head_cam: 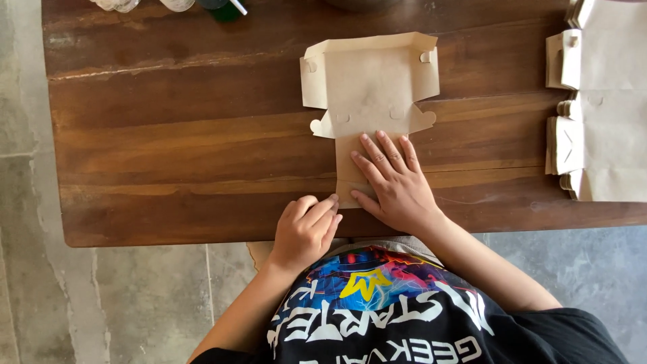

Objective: The person assembles a flat-pack cardboard takeout box by folding and creasing its side flaps and tabs. They work on a wooden table with stacks of similar boxes and a bowl of plastic cutlery nearby, completing the folding of one box during the clip.

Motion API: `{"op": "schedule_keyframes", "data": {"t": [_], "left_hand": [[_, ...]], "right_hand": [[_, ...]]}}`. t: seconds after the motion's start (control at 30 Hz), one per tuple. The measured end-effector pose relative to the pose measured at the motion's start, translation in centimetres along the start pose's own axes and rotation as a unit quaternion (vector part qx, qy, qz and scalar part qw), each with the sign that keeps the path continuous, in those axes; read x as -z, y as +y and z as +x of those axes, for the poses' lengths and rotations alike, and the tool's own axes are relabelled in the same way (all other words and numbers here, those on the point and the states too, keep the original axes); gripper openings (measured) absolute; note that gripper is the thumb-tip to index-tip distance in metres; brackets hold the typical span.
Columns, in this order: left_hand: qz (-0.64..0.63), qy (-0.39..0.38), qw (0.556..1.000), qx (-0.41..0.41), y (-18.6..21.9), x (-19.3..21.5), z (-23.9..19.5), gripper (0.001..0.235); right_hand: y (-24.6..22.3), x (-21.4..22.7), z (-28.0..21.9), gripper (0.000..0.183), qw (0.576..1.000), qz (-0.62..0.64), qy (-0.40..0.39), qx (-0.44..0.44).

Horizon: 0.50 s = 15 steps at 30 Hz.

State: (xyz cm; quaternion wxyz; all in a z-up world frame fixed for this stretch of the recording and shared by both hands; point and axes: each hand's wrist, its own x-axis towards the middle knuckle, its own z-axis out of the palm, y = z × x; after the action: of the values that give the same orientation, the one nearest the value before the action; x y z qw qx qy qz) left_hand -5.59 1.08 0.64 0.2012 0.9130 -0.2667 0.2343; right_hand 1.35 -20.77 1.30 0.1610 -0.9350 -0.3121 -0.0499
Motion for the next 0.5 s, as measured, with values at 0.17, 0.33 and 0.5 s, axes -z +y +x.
{"op": "schedule_keyframes", "data": {"t": [0.17, 0.33, 0.5], "left_hand": [[0.040, 0.006, 0.999, -0.004, -1.5, -1.4, 2.1, 0.017], [0.073, 0.025, 0.996, -0.033, -2.9, -3.7, 5.9, 0.017], [-0.015, 0.035, 0.999, -0.002, -2.2, -8.0, 7.9, 0.022]], "right_hand": [[-0.1, 0.0, 0.1, 0.069, 1.000, -0.003, 0.004, -0.002], [-0.1, -0.1, 0.0, 0.068, 1.000, -0.005, 0.015, -0.012], [0.4, -0.8, -0.4, 0.086, 1.000, 0.009, 0.008, -0.025]]}}
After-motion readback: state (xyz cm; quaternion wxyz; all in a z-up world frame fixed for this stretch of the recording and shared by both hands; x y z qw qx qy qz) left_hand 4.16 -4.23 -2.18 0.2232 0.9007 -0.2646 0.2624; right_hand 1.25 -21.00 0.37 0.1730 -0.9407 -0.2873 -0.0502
